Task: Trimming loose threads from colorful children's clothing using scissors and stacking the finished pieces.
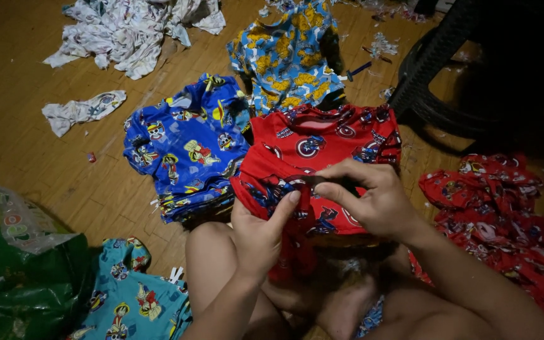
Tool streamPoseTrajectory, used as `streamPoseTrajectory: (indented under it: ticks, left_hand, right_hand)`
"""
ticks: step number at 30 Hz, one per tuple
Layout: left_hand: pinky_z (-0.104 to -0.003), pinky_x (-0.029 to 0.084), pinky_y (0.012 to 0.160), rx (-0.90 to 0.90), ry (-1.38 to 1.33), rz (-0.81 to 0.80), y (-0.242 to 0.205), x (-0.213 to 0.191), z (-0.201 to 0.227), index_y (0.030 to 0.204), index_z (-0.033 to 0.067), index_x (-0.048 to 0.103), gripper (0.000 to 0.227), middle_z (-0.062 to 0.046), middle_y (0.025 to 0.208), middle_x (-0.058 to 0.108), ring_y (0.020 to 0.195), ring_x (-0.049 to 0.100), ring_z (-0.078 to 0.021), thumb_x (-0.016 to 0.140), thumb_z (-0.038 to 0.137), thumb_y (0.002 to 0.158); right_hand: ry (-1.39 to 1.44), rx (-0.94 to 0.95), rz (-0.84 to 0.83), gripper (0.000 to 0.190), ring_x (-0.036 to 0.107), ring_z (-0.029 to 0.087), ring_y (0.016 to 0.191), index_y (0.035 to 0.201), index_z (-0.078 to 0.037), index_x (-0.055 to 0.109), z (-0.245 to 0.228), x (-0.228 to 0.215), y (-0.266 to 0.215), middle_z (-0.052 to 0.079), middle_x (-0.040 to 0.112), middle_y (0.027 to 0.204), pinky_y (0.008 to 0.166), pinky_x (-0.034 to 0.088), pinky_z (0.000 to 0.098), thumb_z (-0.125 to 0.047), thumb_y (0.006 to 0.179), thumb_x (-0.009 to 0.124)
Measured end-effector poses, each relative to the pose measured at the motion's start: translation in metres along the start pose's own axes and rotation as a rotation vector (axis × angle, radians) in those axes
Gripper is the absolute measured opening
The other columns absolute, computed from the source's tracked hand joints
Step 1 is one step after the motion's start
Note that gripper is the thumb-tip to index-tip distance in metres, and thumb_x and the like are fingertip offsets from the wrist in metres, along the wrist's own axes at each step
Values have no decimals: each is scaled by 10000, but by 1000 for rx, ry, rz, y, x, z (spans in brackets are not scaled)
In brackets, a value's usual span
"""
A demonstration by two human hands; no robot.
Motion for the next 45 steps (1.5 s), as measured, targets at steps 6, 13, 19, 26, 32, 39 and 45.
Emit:
streamPoseTrajectory:
  ticks: [6,13,19,26,32,39,45]
  left_hand:
    - [-354,629,726,-3,29,13,-2,-3,3,1027,7,673,381,-128,872,771,804,724,-169,909,17,727]
    - [-361,633,718,41,94,58,2,-19,11,1020,12,667,376,-139,872,771,801,727,-178,910,32,733]
    - [-358,625,753,17,76,45,2,-16,6,1030,9,672,368,-127,877,766,816,715,-168,898,21,740]
    - [-357,630,767,-11,53,39,3,-16,-4,1046,11,670,385,-124,896,766,834,723,-169,900,5,738]
    - [-345,601,715,25,130,18,3,-30,6,945,16,672,297,-103,823,759,766,703,-163,902,70,764]
    - [-395,487,721,131,757,-724,18,-139,39,743,39,593,377,-115,816,606,772,612,-308,814,337,811]
    - [-507,480,871,-1,1219,-127,39,-251,-33,1213,94,702,406,-198,1003,671,960,642,-396,803,295,875]
  right_hand:
    - [151,49,25,312,659,177,690,1102,41,722,14,6,-1,166,747,767,622,581,352,-27,816,824]
    - [121,60,-90,330,707,213,674,1090,65,721,11,14,1,189,755,744,614,591,370,-33,796,833]
    - [58,20,-92,302,679,212,564,1064,63,726,2,17,8,182,735,663,529,556,359,-37,798,831]
    - [-14,-5,-71,185,588,161,477,994,26,755,-3,14,11,158,699,568,451,479,324,-31,826,808]
    - [212,182,-103,391,683,200,724,1129,12,706,22,19,19,141,742,790,693,591,377,-54,780,870]
    - [54,446,-690,108,556,151,582,873,12,786,68,22,67,101,712,637,523,460,299,-76,817,810]
    - [343,577,-373,273,501,117,538,1120,-68,719,122,108,57,51,572,698,505,357,249,-188,887,797]
Point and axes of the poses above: each hand's wrist, its own y-axis towards the middle knuckle, its own x-axis out of the palm, z = x × y, the point moved 3 cm from there along y, towards the middle knuckle
